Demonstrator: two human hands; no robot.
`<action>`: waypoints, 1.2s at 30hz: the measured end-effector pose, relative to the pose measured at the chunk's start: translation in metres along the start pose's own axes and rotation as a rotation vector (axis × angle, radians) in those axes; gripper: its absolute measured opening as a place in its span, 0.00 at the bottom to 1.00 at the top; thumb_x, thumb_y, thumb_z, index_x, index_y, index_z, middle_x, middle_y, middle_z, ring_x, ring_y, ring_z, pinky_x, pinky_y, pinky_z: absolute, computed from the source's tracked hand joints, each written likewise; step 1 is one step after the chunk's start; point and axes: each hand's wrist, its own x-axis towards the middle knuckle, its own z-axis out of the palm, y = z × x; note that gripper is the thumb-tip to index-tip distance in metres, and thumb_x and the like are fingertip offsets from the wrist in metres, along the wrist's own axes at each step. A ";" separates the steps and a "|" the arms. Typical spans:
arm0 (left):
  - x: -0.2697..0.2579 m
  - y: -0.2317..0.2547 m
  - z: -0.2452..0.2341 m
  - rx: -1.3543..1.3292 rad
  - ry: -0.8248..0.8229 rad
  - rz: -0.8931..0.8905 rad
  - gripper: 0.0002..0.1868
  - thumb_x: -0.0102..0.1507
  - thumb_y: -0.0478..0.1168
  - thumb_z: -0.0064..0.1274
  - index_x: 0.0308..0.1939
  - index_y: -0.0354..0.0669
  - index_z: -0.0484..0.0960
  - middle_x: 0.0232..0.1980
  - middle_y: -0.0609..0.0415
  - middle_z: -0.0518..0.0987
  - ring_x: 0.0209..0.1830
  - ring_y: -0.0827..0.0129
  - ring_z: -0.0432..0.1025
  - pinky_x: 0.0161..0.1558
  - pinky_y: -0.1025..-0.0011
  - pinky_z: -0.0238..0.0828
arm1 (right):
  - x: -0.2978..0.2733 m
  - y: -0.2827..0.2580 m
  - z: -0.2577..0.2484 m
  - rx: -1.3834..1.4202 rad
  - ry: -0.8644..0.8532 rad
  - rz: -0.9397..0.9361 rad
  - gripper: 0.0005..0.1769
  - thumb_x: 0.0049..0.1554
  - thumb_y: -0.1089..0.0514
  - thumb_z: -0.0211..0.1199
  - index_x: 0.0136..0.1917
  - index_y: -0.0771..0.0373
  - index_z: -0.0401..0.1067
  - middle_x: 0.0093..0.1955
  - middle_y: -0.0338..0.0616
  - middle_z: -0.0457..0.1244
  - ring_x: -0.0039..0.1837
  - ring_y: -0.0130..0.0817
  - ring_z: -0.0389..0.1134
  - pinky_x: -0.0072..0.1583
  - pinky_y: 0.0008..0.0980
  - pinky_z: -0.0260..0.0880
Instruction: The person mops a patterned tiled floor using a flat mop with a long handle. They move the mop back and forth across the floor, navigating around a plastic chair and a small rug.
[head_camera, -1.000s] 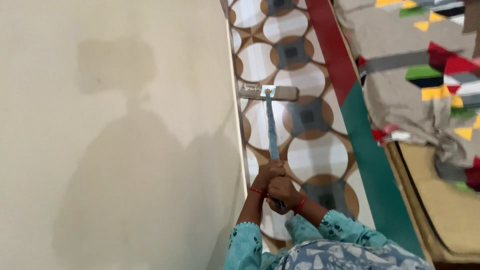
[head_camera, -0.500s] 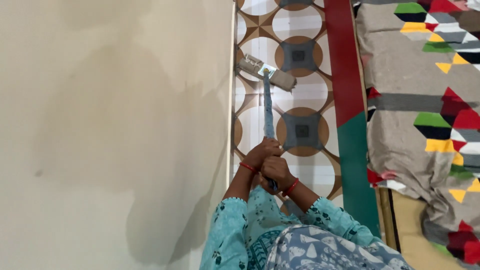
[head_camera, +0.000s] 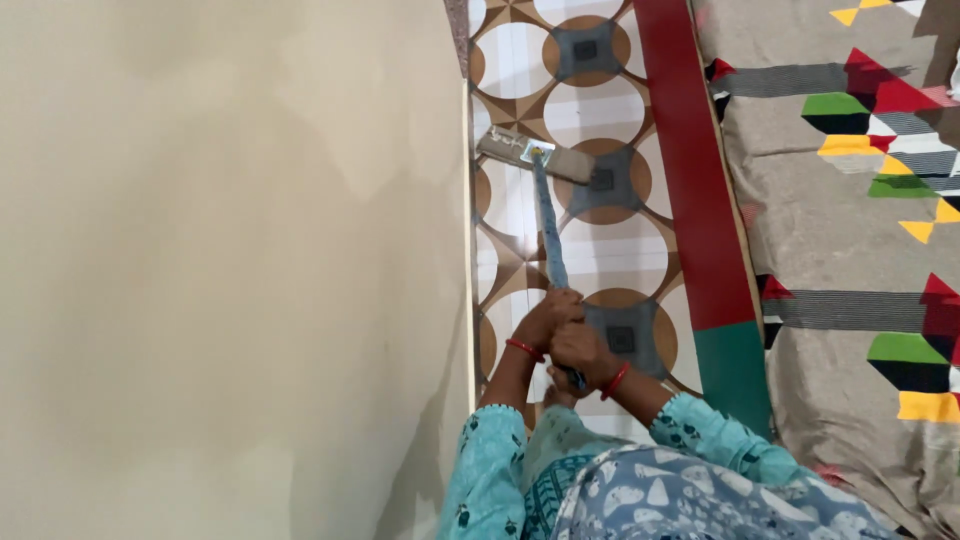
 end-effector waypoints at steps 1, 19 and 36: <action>0.009 -0.006 -0.007 0.010 0.049 0.039 0.05 0.56 0.34 0.57 0.29 0.38 0.76 0.42 0.47 0.76 0.54 0.54 0.72 0.59 0.62 0.69 | 0.009 0.011 -0.005 -0.001 -0.017 0.024 0.09 0.42 0.62 0.63 0.30 0.61 0.63 0.30 0.48 0.58 0.34 0.46 0.61 0.38 0.42 0.62; 0.137 -0.138 -0.092 0.000 0.193 0.122 0.02 0.58 0.33 0.53 0.33 0.40 0.75 0.46 0.51 0.77 0.57 0.57 0.71 0.62 0.63 0.67 | 0.115 0.196 -0.023 0.047 0.063 -0.045 0.07 0.42 0.63 0.63 0.30 0.59 0.65 0.30 0.43 0.60 0.32 0.42 0.62 0.38 0.38 0.63; 0.307 -0.207 -0.170 0.090 0.096 0.115 0.05 0.56 0.37 0.55 0.28 0.43 0.75 0.40 0.54 0.75 0.49 0.58 0.71 0.56 0.62 0.67 | 0.198 0.352 -0.101 0.096 0.141 -0.031 0.14 0.54 0.59 0.61 0.30 0.60 0.62 0.28 0.43 0.57 0.31 0.39 0.61 0.37 0.36 0.60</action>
